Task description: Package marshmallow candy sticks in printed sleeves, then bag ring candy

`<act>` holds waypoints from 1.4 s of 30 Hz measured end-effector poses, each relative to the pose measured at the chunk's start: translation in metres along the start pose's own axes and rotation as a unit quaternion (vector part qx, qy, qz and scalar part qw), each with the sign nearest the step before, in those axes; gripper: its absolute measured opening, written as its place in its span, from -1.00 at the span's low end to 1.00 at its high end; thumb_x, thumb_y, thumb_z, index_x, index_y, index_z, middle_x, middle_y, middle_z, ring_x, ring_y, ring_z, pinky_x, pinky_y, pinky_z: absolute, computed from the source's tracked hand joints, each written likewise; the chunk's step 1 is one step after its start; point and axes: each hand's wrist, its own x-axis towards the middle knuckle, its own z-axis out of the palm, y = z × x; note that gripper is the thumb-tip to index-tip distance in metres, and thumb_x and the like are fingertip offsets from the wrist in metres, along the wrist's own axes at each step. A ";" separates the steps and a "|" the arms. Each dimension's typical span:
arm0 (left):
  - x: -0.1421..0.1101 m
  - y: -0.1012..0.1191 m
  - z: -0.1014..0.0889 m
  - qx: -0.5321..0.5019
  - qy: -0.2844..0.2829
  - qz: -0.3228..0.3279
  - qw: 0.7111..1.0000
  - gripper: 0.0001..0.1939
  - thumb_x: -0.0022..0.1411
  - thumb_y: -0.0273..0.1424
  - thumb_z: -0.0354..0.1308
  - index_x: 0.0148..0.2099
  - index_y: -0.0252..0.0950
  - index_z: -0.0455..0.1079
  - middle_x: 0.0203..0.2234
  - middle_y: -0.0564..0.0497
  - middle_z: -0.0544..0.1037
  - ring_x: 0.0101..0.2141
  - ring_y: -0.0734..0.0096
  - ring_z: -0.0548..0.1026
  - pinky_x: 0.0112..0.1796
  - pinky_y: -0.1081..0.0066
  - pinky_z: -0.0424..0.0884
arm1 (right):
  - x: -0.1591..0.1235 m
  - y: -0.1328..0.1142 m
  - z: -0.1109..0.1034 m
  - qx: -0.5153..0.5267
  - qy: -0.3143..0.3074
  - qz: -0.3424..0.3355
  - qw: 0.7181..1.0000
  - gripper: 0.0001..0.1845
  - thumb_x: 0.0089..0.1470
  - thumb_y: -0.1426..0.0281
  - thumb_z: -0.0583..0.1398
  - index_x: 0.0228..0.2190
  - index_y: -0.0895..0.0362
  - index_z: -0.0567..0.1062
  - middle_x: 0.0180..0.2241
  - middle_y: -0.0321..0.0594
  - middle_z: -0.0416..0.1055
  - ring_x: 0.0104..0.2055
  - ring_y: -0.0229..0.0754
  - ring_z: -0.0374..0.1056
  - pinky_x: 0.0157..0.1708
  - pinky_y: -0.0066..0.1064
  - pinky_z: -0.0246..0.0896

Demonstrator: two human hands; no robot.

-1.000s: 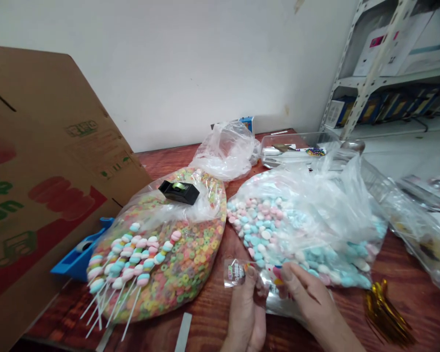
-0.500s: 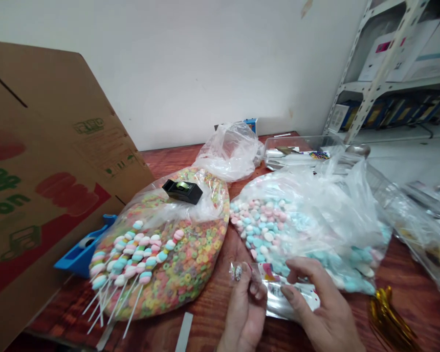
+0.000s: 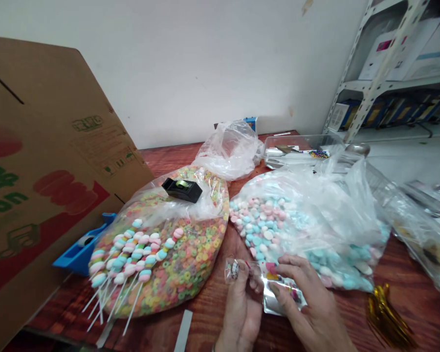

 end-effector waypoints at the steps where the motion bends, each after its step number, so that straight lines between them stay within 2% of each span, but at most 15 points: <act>1: -0.001 0.000 0.000 0.011 -0.005 0.010 1.000 -0.64 -0.12 -0.31 0.49 -0.42 -0.32 0.36 -0.65 0.19 0.28 -0.62 0.67 0.20 -0.58 0.62 0.20 | 0.000 0.000 0.000 0.008 -0.007 0.011 1.000 -0.81 0.19 0.34 0.19 -0.13 0.00 0.48 -0.08 -0.13 0.40 0.00 -0.01 0.35 -0.06 -0.24 0.33; 5: -0.003 0.000 0.000 0.084 -0.026 0.062 0.994 -0.67 -0.07 -0.33 0.46 -0.36 -0.30 0.37 -0.56 0.15 0.38 -0.56 0.61 0.29 -0.48 0.56 0.30 | 0.000 -0.001 0.005 0.075 -0.082 0.067 0.992 -0.80 0.26 0.30 0.12 -0.14 -0.01 0.51 -0.09 -0.17 0.46 -0.04 -0.08 0.40 -0.11 -0.36 0.36; 8: -0.005 0.002 -0.001 0.144 -0.049 0.041 0.987 -0.64 -0.01 -0.35 0.43 -0.17 -0.28 0.42 -0.55 0.15 0.39 -0.58 0.63 0.27 -0.51 0.57 0.24 | -0.005 0.002 0.008 0.072 -0.093 0.087 0.989 -0.74 0.31 0.33 0.04 -0.17 0.03 0.53 -0.17 -0.16 0.50 -0.14 -0.12 0.44 -0.19 -0.39 0.36; 10: -0.006 0.005 -0.002 0.169 -0.059 0.006 0.984 -0.62 0.01 -0.35 0.41 -0.12 -0.30 0.43 -0.57 0.16 0.37 -0.61 0.65 0.24 -0.53 0.58 0.19 | -0.007 0.005 0.009 0.047 -0.082 0.065 0.993 -0.75 0.30 0.35 0.05 -0.18 0.04 0.53 -0.18 -0.14 0.51 -0.15 -0.11 0.44 -0.19 -0.37 0.35; 13: -0.007 0.009 -0.004 0.180 -0.056 -0.028 0.982 -0.68 -0.05 -0.36 0.44 -0.25 -0.32 0.45 -0.56 0.12 0.39 -0.58 0.62 0.29 -0.51 0.56 0.23 | -0.008 0.006 0.008 0.020 -0.075 0.010 0.997 -0.78 0.28 0.39 0.07 -0.22 0.04 0.54 -0.21 -0.16 0.52 -0.16 -0.10 0.44 -0.20 -0.37 0.35; 16: -0.008 0.010 -0.005 0.196 -0.050 -0.033 0.979 -0.67 -0.06 -0.35 0.45 -0.26 -0.32 0.46 -0.57 0.11 0.42 -0.58 0.61 0.31 -0.53 0.57 0.22 | -0.004 0.001 0.007 0.008 -0.074 -0.016 0.997 -0.79 0.28 0.41 0.08 -0.32 0.04 0.51 -0.32 -0.20 0.50 -0.26 -0.14 0.44 -0.28 -0.40 0.34; 19: -0.009 0.011 -0.007 0.210 -0.051 -0.018 0.976 -0.68 -0.03 -0.32 0.43 -0.24 -0.33 0.46 -0.64 0.13 0.38 -0.63 0.62 0.27 -0.58 0.58 0.17 | -0.001 -0.001 0.007 0.026 -0.106 -0.029 0.994 -0.78 0.29 0.42 0.06 -0.35 0.05 0.47 -0.36 -0.23 0.47 -0.33 -0.19 0.41 -0.34 -0.44 0.33; 23: -0.008 0.014 -0.013 0.146 -0.064 0.002 0.987 -0.70 -0.03 -0.32 0.44 -0.41 -0.35 0.38 -0.66 0.14 0.32 -0.65 0.66 0.23 -0.64 0.62 0.09 | -0.001 0.003 0.007 0.040 -0.114 -0.042 0.992 -0.80 0.28 0.44 0.08 -0.13 0.01 0.45 -0.28 -0.25 0.48 -0.25 -0.22 0.44 -0.27 -0.48 0.34; 26: -0.007 0.020 -0.019 0.049 -0.056 -0.024 0.997 -0.65 -0.10 -0.37 0.49 -0.40 -0.36 0.36 -0.64 0.17 0.30 -0.66 0.72 0.19 -0.66 0.67 0.06 | 0.004 0.004 0.008 0.034 -0.115 -0.050 0.992 -0.73 0.26 0.44 0.13 -0.02 -0.04 0.42 -0.21 -0.26 0.49 -0.16 -0.22 0.45 -0.17 -0.48 0.34; 30: -0.008 0.030 -0.030 -0.035 -0.015 -0.058 0.998 -0.63 -0.19 -0.45 0.53 -0.40 -0.40 0.40 -0.66 0.19 0.27 -0.67 0.79 0.16 -0.69 0.74 0.05 | 0.013 -0.008 0.014 0.043 -0.162 -0.085 0.982 -0.66 0.23 0.42 0.16 0.04 -0.06 0.39 -0.11 -0.21 0.47 -0.07 -0.19 0.44 -0.13 -0.46 0.38; 35: -0.013 0.043 -0.044 -0.081 -0.003 -0.065 0.995 -0.61 -0.24 -0.46 0.55 -0.40 -0.39 0.41 -0.66 0.20 0.28 -0.69 0.80 0.16 -0.70 0.76 0.08 | 0.018 -0.023 0.027 0.025 -0.145 -0.108 0.983 -0.68 0.20 0.38 0.19 0.00 -0.04 0.44 -0.01 -0.13 0.44 0.05 -0.10 0.40 -0.03 -0.39 0.38; 40: -0.030 0.071 -0.052 -0.095 0.035 -0.001 0.995 -0.57 -0.29 -0.44 0.56 -0.39 -0.35 0.40 -0.68 0.21 0.28 -0.70 0.79 0.16 -0.71 0.74 0.04 | 0.023 -0.021 0.043 0.066 -0.140 -0.209 0.965 -0.59 0.18 0.33 0.20 0.07 -0.06 0.44 0.01 -0.14 0.46 0.07 -0.05 0.40 0.00 -0.37 0.38; 42: -0.041 0.092 -0.061 -0.100 0.057 0.051 0.992 -0.54 -0.34 -0.41 0.58 -0.41 -0.35 0.39 -0.70 0.23 0.26 -0.71 0.79 0.15 -0.72 0.73 0.02 | 0.032 -0.026 0.056 0.114 -0.142 -0.205 0.962 -0.59 0.17 0.35 0.20 0.06 -0.06 0.45 -0.01 -0.18 0.48 0.06 -0.06 0.40 -0.02 -0.41 0.37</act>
